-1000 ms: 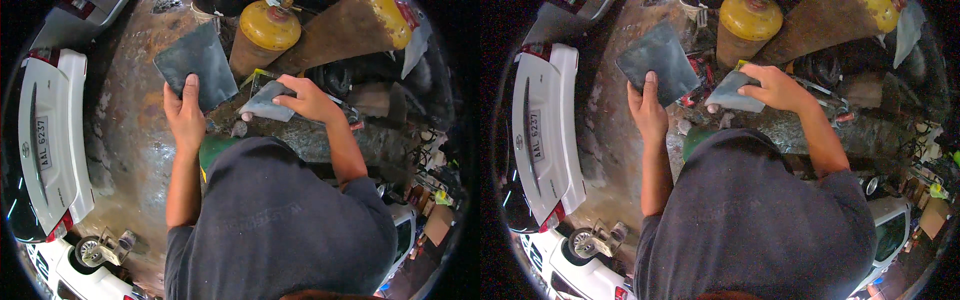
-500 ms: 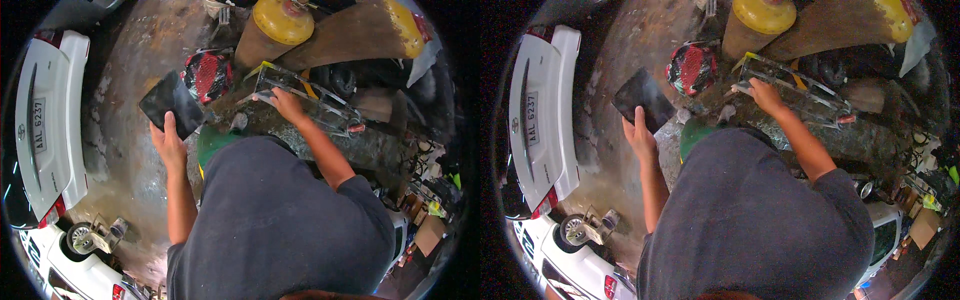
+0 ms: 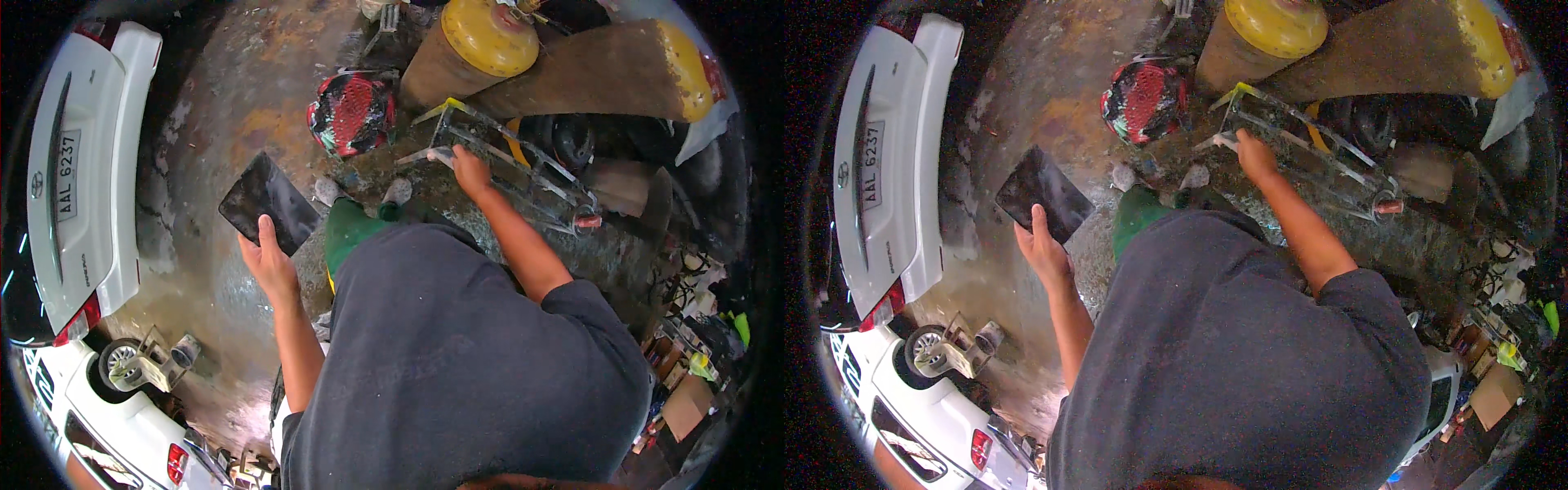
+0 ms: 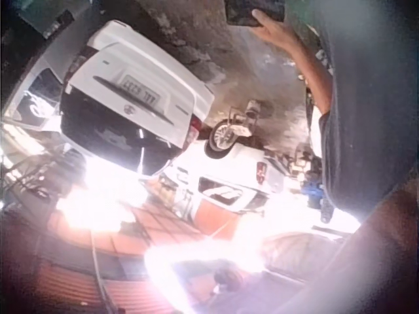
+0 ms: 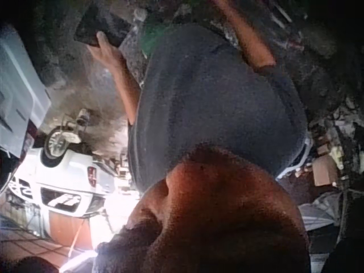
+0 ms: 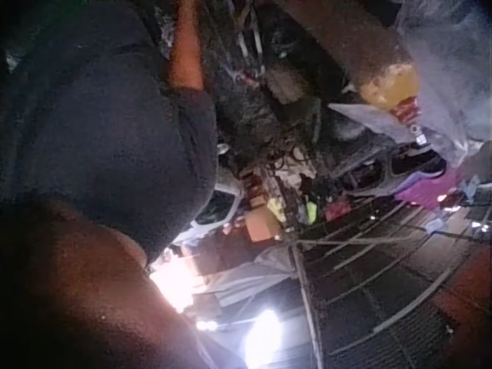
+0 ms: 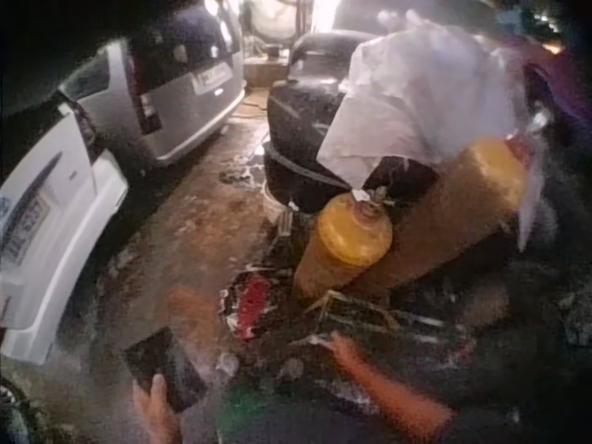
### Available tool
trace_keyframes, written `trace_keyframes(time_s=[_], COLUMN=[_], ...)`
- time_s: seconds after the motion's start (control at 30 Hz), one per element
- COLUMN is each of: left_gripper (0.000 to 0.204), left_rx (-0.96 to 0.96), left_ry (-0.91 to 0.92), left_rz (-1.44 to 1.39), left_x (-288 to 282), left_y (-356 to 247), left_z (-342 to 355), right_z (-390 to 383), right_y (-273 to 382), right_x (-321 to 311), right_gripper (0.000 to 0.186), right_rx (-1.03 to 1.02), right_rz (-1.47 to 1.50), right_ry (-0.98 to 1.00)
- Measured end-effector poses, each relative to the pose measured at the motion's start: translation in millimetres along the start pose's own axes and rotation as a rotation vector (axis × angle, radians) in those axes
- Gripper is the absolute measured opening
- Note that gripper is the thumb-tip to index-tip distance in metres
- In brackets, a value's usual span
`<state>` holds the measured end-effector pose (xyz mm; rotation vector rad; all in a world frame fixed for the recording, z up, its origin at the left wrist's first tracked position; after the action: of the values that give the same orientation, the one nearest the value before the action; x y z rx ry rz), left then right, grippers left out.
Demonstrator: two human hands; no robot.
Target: The person sands a small area of a white vehicle's body by hand using sandpaper while holding a second piece of sandpaper in their other hand.
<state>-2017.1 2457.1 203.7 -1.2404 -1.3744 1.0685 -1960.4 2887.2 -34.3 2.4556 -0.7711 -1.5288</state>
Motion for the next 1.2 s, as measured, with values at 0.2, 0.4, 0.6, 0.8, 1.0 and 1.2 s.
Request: trace_keyframes(time_s=[0.2,0.4,0.6,0.8,1.0,1.2], left_gripper=[0.031,0.03,0.034,0.04,0.039,0.038], left_rx=[-0.027,-0.017,-0.057,-0.045,0.022,0.002], left_ry=[0.035,0.033,0.016,-0.025,-0.008,0.026], left_rz=[-0.019,0.044,-0.018,0.012,0.01,-0.016], left_x=[9.2,19.1,19.4,26.5,33.1,42.9], left_y=[-0.2,-2.6,5.5,-5.1,-10.2,-7.6], left_z=[2.7,7.5,2.5,0.1,2.6,7.1], right_z=[-7.6,-14.9,24.0,52.6,64.4,70.5], right_y=[2.2,30.9,38.6,47.6,49.6,43.9], right_x=[-9.5,-46.0,-68.3,-98.6,-117.5,-127.7], right_gripper=[0.023,0.012,0.012,0.011,0.004,0.007], right_rx=[0.064,-0.036,-0.104,-0.125,-0.166,-0.121], right_rz=[-0.088,-0.006,-0.048,-0.051,-0.14,-0.083], right_ry=[0.05,-0.073,-0.191,-0.281,-0.43,-0.384])
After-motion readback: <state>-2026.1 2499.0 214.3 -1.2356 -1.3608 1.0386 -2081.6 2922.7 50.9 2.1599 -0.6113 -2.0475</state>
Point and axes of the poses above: each hand's wrist, its own z-axis towards the middle knuckle, its own x-axis out of the palm, y = z × x, the point moved 7 cm from there along z, towards the middle knuckle, and after that the axes turned 14 degrees about y, right-handed, at the moved point
